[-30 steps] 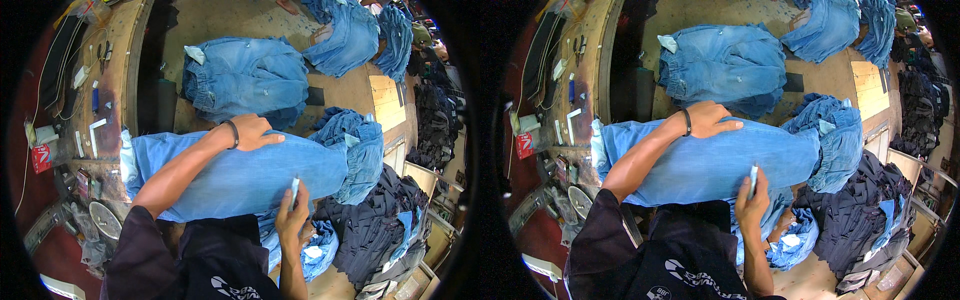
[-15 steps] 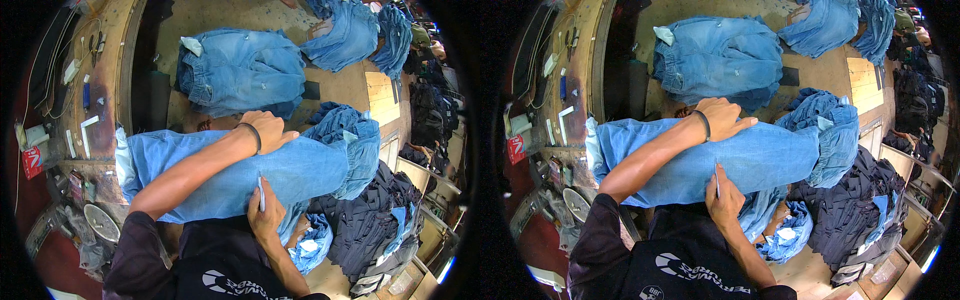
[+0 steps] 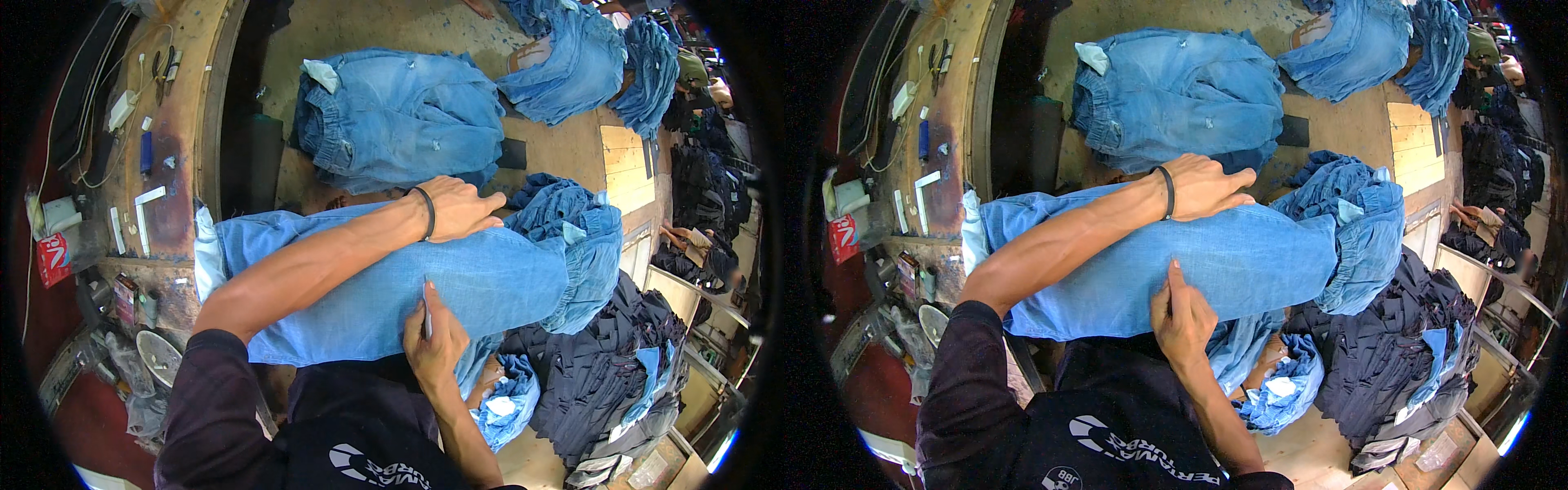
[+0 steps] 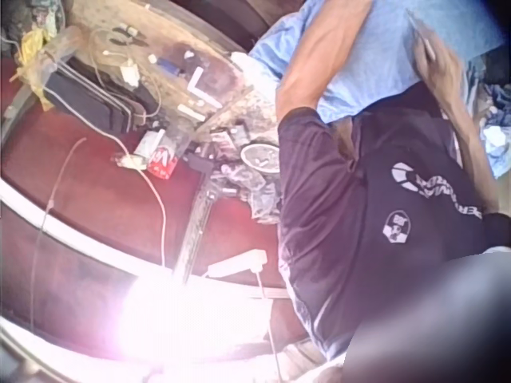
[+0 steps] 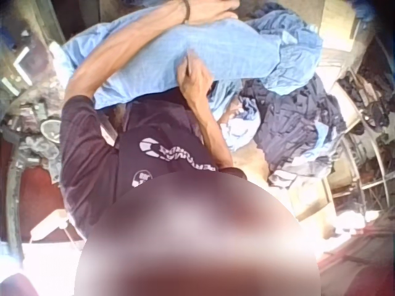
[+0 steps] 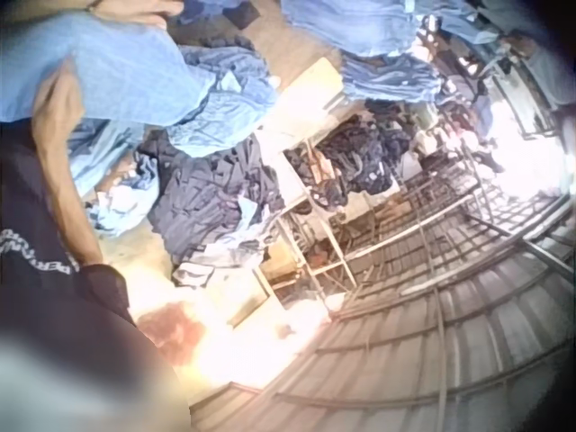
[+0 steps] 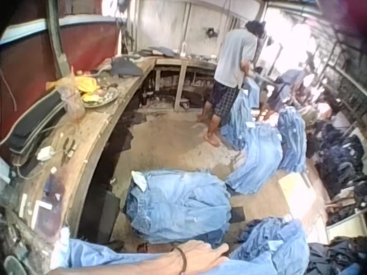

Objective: The person repeatedly picks up folded blue jeans from a pile, unfolds them on a workbench, and uses a white marker to draw lines on the fabric. After marking, the jeans are folded and placed back into the pile. The process is repeated for multiple pairs of jeans.

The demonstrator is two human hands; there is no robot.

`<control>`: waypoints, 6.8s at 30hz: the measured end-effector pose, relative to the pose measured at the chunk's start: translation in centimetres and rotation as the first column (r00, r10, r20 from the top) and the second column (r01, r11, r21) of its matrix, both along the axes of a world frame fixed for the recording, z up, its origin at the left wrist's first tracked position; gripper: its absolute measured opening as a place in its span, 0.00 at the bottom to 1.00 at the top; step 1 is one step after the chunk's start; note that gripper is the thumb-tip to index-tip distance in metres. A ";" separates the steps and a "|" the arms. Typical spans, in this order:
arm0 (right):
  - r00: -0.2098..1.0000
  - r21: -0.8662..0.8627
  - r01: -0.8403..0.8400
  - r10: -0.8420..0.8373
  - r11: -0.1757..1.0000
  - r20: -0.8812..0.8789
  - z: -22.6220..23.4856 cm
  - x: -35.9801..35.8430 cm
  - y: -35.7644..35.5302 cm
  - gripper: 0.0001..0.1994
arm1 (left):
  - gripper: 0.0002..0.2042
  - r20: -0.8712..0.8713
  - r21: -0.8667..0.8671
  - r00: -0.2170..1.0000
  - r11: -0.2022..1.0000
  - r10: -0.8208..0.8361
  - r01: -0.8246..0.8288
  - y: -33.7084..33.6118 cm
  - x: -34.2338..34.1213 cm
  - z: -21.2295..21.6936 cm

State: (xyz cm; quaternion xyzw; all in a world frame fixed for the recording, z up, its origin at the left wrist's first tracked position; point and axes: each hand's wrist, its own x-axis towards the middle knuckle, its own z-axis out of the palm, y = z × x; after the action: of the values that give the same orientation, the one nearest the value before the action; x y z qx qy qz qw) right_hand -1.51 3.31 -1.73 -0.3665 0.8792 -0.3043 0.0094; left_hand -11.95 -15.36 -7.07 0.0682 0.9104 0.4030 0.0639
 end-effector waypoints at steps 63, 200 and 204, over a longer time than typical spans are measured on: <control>0.986 0.125 -0.008 -0.013 0.992 0.164 1.6 2.3 2.9 0.19 | 0.13 -0.003 -0.035 0.991 0.991 0.133 -0.133 0.0 -0.1 -1.0; 0.988 0.049 0.036 -0.043 0.998 0.149 2.1 0.3 3.4 0.19 | 0.08 -0.037 -0.032 0.981 0.981 0.191 -0.192 0.2 -0.1 -2.0; 0.996 0.018 0.058 -0.059 0.998 0.066 0.3 -1.4 1.8 0.19 | 0.08 -0.039 -0.022 0.977 0.977 0.210 -0.211 0.2 0.0 -2.3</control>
State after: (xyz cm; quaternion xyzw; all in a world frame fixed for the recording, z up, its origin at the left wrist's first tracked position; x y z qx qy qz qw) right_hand -2.89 5.15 -1.48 -0.3301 0.8912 -0.3095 0.0326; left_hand -11.95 -15.16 -9.42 -0.0220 0.9187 0.3942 0.0051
